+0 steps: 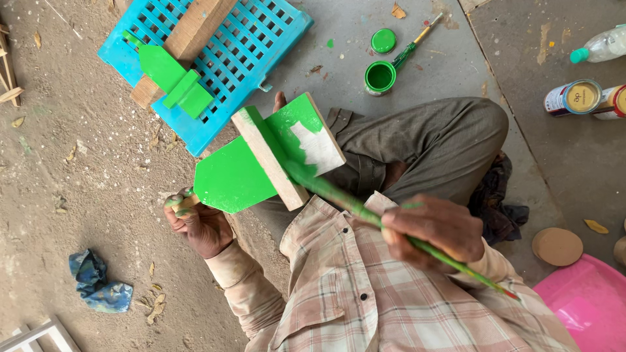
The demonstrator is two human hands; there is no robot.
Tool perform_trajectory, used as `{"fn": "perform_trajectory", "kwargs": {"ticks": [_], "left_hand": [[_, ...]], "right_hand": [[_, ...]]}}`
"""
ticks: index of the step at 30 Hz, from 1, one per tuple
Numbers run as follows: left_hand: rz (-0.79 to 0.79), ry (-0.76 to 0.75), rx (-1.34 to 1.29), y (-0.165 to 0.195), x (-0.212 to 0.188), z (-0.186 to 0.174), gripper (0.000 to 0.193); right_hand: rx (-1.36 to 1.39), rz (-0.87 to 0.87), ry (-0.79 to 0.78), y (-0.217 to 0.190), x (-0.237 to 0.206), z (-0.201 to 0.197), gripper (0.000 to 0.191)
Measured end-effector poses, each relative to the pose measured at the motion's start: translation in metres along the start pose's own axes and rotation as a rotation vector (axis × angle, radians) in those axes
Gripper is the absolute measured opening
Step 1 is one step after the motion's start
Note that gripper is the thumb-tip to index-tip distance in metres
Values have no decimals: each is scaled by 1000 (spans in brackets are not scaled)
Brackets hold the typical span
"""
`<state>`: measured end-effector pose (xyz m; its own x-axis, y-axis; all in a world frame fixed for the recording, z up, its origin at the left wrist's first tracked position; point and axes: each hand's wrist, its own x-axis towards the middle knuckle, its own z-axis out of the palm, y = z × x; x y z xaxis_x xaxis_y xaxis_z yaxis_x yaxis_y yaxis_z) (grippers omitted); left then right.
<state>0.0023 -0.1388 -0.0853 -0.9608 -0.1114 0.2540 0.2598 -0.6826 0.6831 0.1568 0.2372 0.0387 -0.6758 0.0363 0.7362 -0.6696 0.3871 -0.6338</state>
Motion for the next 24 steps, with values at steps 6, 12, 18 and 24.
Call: {"fn": "perform_trajectory", "kwargs": {"ticks": [6,12,18,24], "left_hand": [[-7,12,5,0,-2,-4,29],[-23,7,-9,-1,-1,-5,30],[-10,49,24,1,0,-10,31],[-36,9,-12,-3,1,-5,31]], "right_hand": [[51,27,1,-18,13,-18,35],[-35,50,-47,-16,24,-7,38],[147,129,-134,-20,5,-17,41],[16,89,59,-12,1,-9,40]]}}
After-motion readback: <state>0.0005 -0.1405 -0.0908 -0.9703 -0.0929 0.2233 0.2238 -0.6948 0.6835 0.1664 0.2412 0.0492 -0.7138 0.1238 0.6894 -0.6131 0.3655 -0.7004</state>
